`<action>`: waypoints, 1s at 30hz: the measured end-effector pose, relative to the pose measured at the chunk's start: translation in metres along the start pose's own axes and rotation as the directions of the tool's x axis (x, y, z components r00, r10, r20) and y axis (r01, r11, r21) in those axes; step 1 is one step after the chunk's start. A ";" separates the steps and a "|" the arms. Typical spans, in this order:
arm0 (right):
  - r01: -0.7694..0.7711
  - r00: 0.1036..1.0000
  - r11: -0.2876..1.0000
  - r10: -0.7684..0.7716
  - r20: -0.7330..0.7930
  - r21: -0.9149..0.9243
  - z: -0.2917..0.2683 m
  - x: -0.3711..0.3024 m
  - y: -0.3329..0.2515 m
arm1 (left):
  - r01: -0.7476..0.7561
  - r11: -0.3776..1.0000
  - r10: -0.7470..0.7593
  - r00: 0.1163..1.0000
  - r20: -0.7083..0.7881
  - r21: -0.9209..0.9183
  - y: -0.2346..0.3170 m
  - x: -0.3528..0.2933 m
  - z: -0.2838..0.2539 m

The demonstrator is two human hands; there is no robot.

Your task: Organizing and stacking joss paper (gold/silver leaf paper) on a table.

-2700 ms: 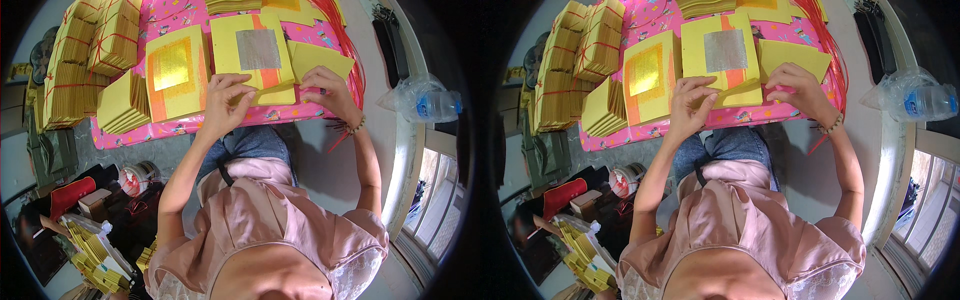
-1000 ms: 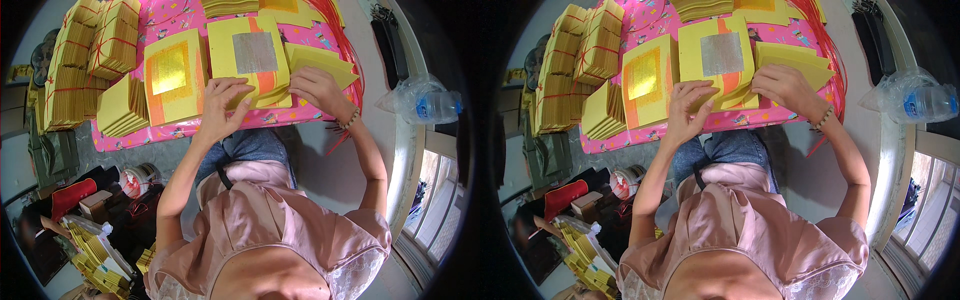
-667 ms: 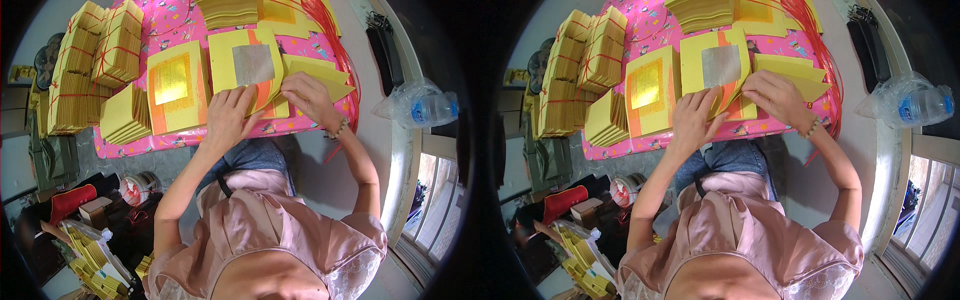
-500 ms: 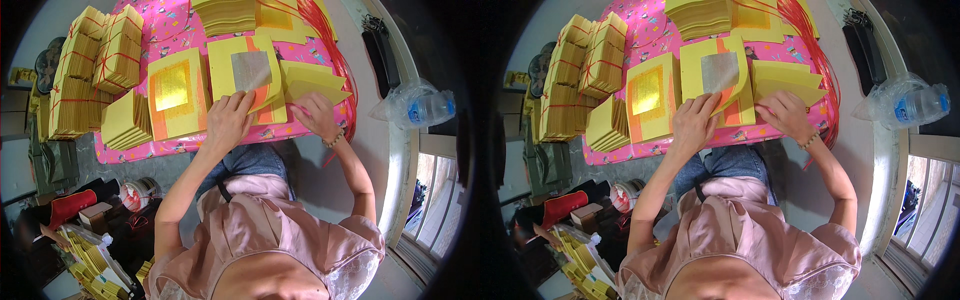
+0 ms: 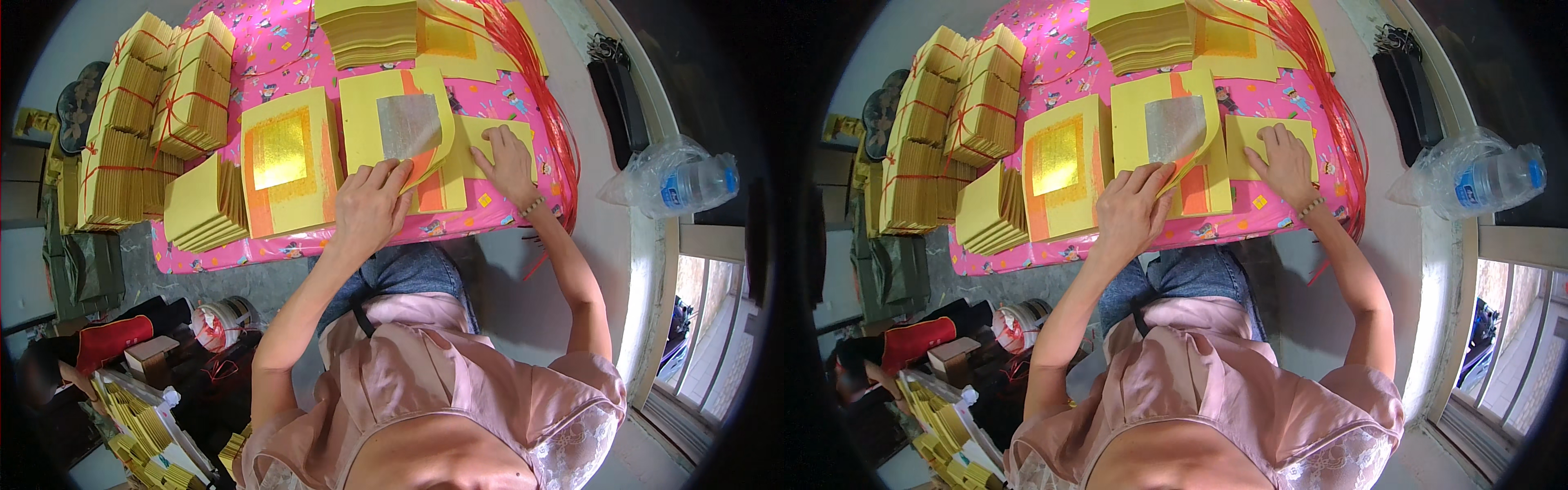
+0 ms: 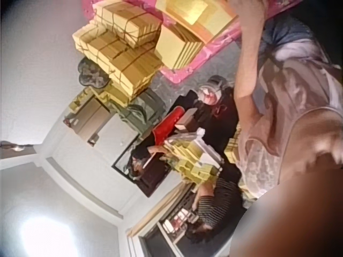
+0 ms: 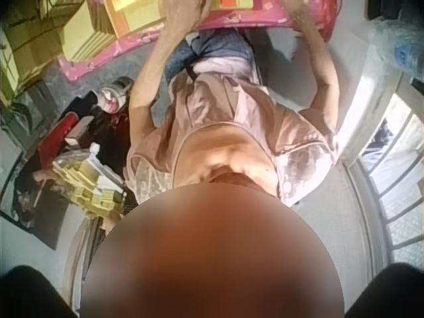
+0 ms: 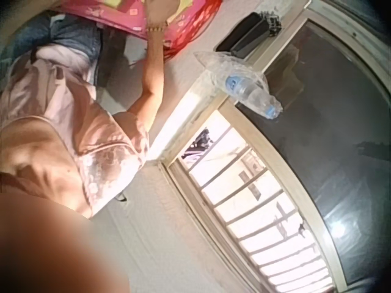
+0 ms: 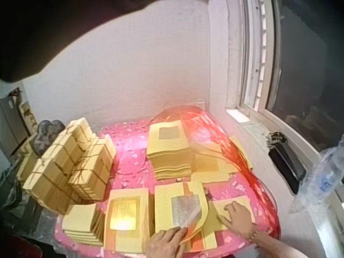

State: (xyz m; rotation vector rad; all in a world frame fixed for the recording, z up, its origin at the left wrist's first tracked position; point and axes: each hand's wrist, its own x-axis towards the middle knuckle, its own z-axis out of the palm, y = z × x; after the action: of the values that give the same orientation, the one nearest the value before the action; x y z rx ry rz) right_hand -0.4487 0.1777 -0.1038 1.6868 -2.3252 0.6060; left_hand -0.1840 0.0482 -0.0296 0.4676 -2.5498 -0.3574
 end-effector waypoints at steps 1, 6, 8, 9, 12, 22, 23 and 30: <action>0.001 1.000 1.000 -0.001 0.001 0.002 0.002 0.001 0.001 | -0.001 1.000 0.001 1.000 -0.001 -0.002 -0.001 0.000 0.000; -0.001 0.999 1.000 0.002 -0.034 0.030 0.004 0.000 0.003 | -0.006 1.000 0.006 1.000 0.005 0.002 -0.002 0.002 0.000; -0.024 1.000 0.995 0.024 -0.003 0.102 -0.001 0.000 0.006 | -0.009 1.000 0.009 1.000 0.012 0.001 -0.003 0.003 -0.002; -0.050 0.998 0.984 0.045 0.033 0.170 -0.003 0.000 0.008 | -0.020 1.000 0.020 0.999 0.043 0.006 -0.003 0.005 -0.003; -0.197 0.977 0.908 0.149 0.155 0.371 -0.021 0.004 0.006 | -0.037 0.999 0.032 0.990 0.134 0.032 -0.004 0.011 -0.010; 0.254 0.967 0.867 -0.215 -0.137 0.428 -0.070 0.052 -0.053 | -0.159 0.985 0.114 0.885 0.451 0.062 -0.017 0.050 -0.032; 0.302 0.953 0.856 -0.281 -0.112 0.419 -0.068 0.057 -0.054 | -0.161 0.985 0.115 0.887 0.448 0.066 -0.017 0.054 -0.035; 0.014 0.987 0.817 -0.102 0.121 0.576 -0.051 0.073 -0.053 | -0.127 0.982 0.110 0.986 0.126 0.136 -0.008 0.067 -0.048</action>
State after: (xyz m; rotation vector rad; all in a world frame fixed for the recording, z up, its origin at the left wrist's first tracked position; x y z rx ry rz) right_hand -0.4260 0.1237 -0.0186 2.0968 -2.3169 1.3238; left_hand -0.2101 0.0073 0.0369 0.3534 -2.7159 -0.1619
